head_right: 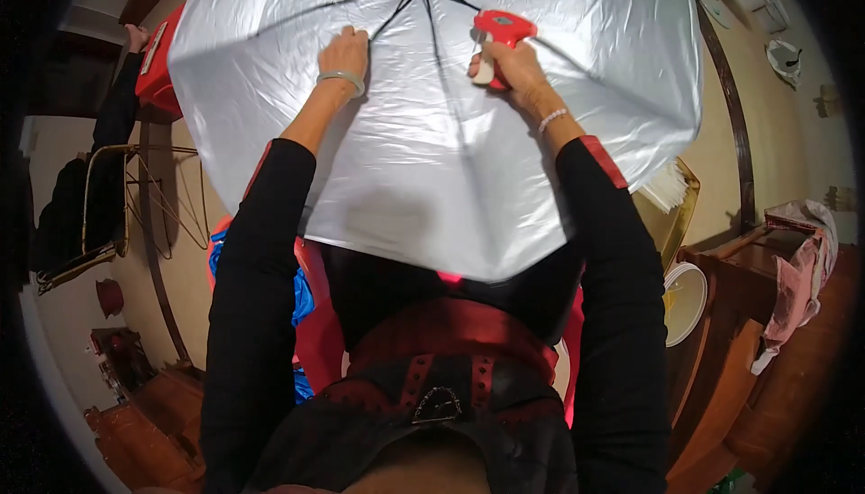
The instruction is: Assembling umbrella components and testing the opening and closing mechanism.
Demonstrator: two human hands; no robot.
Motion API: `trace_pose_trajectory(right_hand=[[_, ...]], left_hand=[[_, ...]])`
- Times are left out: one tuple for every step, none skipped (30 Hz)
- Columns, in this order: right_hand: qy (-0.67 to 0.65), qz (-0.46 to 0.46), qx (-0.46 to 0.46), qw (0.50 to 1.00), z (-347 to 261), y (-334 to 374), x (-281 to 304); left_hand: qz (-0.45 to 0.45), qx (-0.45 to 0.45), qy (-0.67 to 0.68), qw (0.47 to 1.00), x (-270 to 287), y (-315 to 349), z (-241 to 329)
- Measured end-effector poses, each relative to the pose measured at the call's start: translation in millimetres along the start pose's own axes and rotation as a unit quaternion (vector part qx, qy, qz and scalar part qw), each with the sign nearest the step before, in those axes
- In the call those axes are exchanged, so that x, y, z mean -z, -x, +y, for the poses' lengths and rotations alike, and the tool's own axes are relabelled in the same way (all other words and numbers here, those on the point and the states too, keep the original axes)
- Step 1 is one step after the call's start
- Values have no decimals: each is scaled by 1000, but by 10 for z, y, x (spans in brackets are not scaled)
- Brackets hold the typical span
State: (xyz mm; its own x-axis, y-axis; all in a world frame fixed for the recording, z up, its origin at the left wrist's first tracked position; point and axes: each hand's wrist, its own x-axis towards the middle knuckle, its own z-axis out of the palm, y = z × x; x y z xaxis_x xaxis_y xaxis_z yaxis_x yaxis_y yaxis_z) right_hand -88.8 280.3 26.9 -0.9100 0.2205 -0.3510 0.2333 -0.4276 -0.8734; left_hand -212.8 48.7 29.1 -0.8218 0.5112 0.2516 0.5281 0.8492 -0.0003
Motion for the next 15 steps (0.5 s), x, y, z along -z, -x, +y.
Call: trace_pose_trajectory(right_hand=[[-45, -13, 4, 999, 134, 5, -102], [-89, -23, 7, 996, 245, 28, -195], [-86, -25, 9, 996, 339, 47, -280], [-77, -26, 4, 997, 404, 81, -424], [-69, -27, -1, 997, 453, 114, -562], [-78, -11, 6, 997, 484, 139, -656], [-81, -9, 6, 997, 511, 133, -706], [-70, 8, 8, 997, 535, 128, -746], [-58, 23, 9, 998, 544, 127, -770], [-60, 20, 21, 998, 546, 125, -783], [-60, 21, 20, 998, 539, 115, -789], [-68, 32, -13, 997, 528, 100, -791], [-76, 43, -47, 995, 521, 94, -787], [-76, 43, -47, 995, 521, 94, -800], [-69, 26, -59, 996, 521, 95, -809]], left_hand=[[31, -19, -38, 999, 13, -29, -91], [31, -19, -38, 999, -16, -14, -71], [64, -15, 26, 997, -47, 10, -48], [96, -12, 86, 992, -102, 51, -82], [107, -30, 147, 983, -209, 117, -70], [28, -10, 204, 979, -214, 132, 8], [-52, 10, 258, 965, -186, 168, 106], [-19, 1, 311, 950, -302, 249, 164], [-54, 23, 363, 930, -306, 322, 214], [-88, 44, 414, 905, -292, 376, 259], [-57, 45, 434, 898, -322, 400, 287], [-58, 45, 435, 897, -326, 399, 315], [-52, 62, 428, 900, -331, 397, 344], [-44, 80, 419, 903, -338, 398, 346], [-44, 80, 419, 903, -346, 400, 352]])
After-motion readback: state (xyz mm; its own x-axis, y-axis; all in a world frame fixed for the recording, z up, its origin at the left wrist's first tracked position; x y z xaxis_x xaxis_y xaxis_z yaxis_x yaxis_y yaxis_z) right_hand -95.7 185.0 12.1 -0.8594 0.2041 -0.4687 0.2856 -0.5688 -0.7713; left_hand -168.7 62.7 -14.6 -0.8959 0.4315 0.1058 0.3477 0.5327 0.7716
